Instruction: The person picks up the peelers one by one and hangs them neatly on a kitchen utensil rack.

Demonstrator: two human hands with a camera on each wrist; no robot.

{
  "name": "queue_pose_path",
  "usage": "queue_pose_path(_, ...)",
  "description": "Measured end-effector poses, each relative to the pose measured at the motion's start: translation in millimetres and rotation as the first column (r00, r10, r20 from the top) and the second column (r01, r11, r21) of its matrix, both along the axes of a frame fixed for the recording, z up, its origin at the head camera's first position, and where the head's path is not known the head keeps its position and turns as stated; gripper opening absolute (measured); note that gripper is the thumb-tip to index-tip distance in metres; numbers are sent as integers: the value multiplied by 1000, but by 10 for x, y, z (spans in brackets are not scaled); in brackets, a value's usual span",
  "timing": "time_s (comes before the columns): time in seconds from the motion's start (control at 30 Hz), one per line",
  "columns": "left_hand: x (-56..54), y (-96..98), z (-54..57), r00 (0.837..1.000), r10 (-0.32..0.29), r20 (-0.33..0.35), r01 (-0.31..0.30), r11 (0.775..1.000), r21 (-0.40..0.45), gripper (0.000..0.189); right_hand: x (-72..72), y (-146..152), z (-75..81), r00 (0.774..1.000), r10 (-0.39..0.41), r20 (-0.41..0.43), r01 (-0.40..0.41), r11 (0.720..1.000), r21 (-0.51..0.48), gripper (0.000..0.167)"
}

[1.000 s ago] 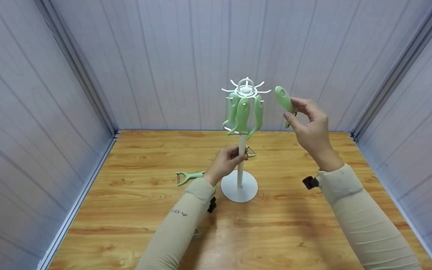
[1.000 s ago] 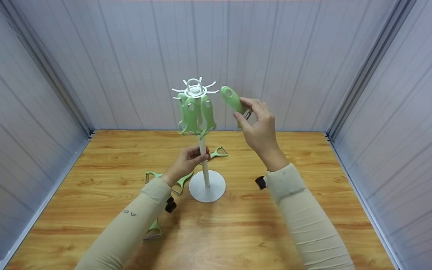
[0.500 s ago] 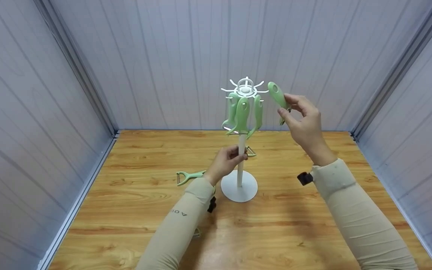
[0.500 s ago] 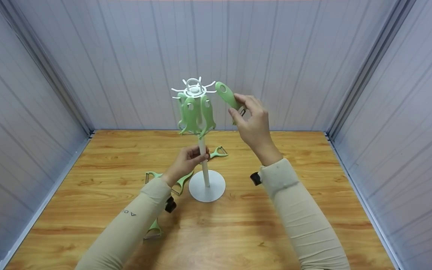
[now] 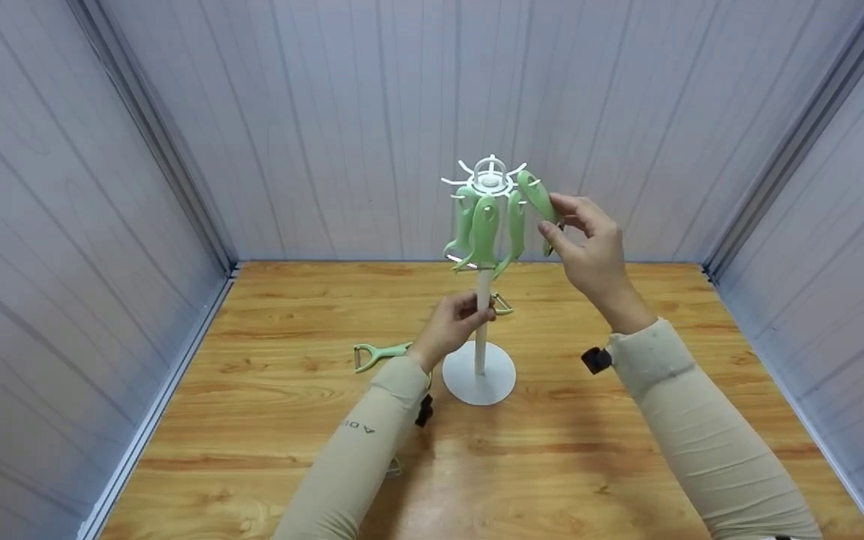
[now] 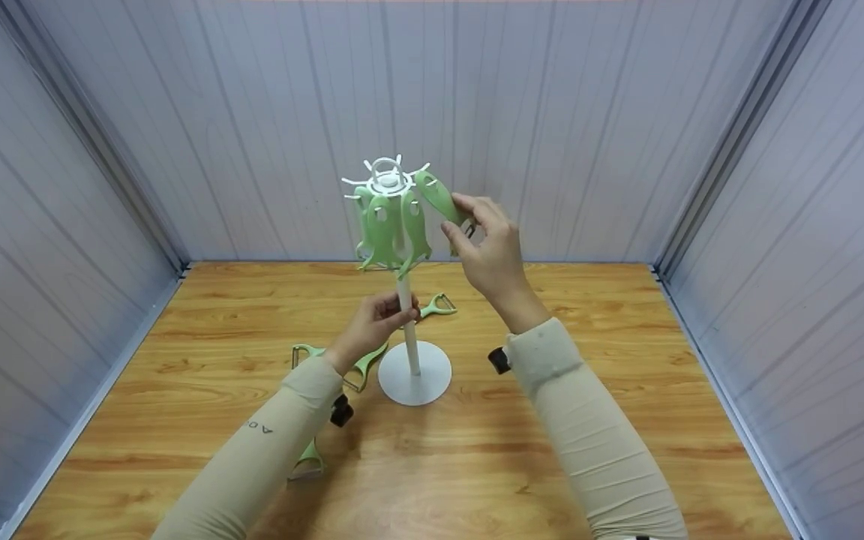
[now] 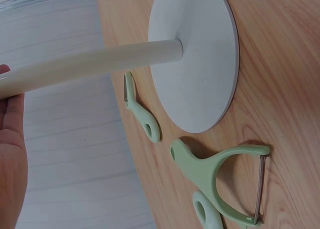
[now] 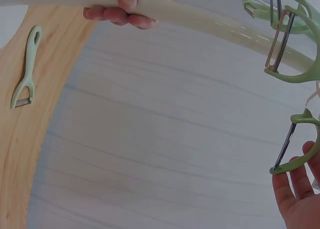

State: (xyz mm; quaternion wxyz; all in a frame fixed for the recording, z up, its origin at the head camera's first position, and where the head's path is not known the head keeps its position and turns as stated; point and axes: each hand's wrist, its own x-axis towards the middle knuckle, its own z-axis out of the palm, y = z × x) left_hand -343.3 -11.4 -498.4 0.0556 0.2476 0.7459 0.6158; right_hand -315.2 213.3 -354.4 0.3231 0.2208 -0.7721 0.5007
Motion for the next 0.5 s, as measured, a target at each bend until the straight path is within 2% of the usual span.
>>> queue_pose_path(0.23, 7, -3, 18, 1000, 0, 22, 0, 1000, 4, 22, 18, -78, -49, 999, 31, 30, -30, 999, -27, 34)
queue_pose_path(0.5, -8, -3, 37, 1000, 11, 13, -11, 1000, -3, 20, 119, -174, -85, 997, 31, 74, -29, 999, -22, 37)
